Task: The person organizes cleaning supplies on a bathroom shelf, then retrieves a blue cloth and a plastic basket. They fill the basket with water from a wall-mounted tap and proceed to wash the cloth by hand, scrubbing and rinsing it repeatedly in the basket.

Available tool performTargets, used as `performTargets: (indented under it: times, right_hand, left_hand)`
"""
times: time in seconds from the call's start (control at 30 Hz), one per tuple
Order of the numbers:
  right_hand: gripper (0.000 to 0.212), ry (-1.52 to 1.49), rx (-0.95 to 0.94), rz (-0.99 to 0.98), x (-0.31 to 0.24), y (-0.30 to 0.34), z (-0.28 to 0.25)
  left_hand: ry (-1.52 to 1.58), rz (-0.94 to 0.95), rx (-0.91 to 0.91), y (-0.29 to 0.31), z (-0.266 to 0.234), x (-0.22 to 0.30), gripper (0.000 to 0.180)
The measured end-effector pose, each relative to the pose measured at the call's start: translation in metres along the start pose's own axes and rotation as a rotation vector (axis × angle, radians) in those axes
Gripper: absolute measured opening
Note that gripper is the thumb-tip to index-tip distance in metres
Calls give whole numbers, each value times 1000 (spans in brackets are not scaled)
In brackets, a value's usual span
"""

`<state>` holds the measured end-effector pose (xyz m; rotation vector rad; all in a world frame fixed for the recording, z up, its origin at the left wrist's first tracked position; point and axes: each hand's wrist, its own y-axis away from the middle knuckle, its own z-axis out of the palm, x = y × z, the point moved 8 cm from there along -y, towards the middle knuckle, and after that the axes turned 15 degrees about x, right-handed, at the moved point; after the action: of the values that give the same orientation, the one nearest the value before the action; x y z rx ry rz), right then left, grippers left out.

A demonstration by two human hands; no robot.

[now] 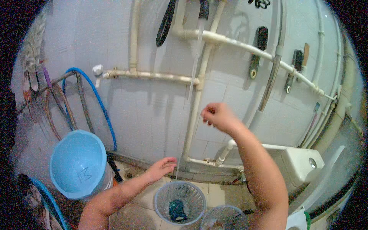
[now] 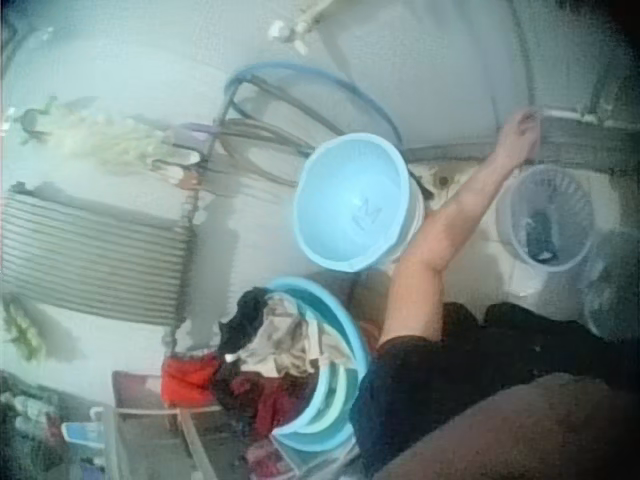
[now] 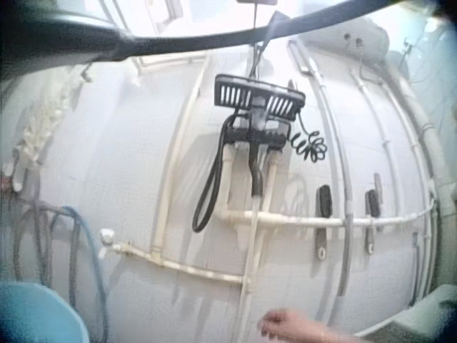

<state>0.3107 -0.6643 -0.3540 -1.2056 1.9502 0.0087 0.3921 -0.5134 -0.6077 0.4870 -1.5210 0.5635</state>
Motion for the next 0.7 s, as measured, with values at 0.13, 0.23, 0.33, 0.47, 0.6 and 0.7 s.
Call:
performTargets:
  times: [0.13,0.23,0.33,0.47,0.6,0.7]
  right_hand:
    - [22,101,381,-171,-87,-25,-98]
    - [20,255,693,-457,-149,-33,-153]
    - [27,598,846,-655,-224,-36,-161]
    - [27,961,1196,-1364,-300,-32,-153]
    - [37,1236,981,-1114,-329,-62,-151]
    - [32,1410,857,-961,-330,-79,-154]
  left_hand:
    - [-3,-97,-97,1,21,50,46]
    - [-17,-70,-122,4,21,71,45]
    - [-32,-92,-89,6,5,68,45]
    - [-71,-158,-51,14,-10,82,46]
    - [-58,-183,-17,14,-22,95,48]
    - [-73,-131,26,8,-32,97,52]
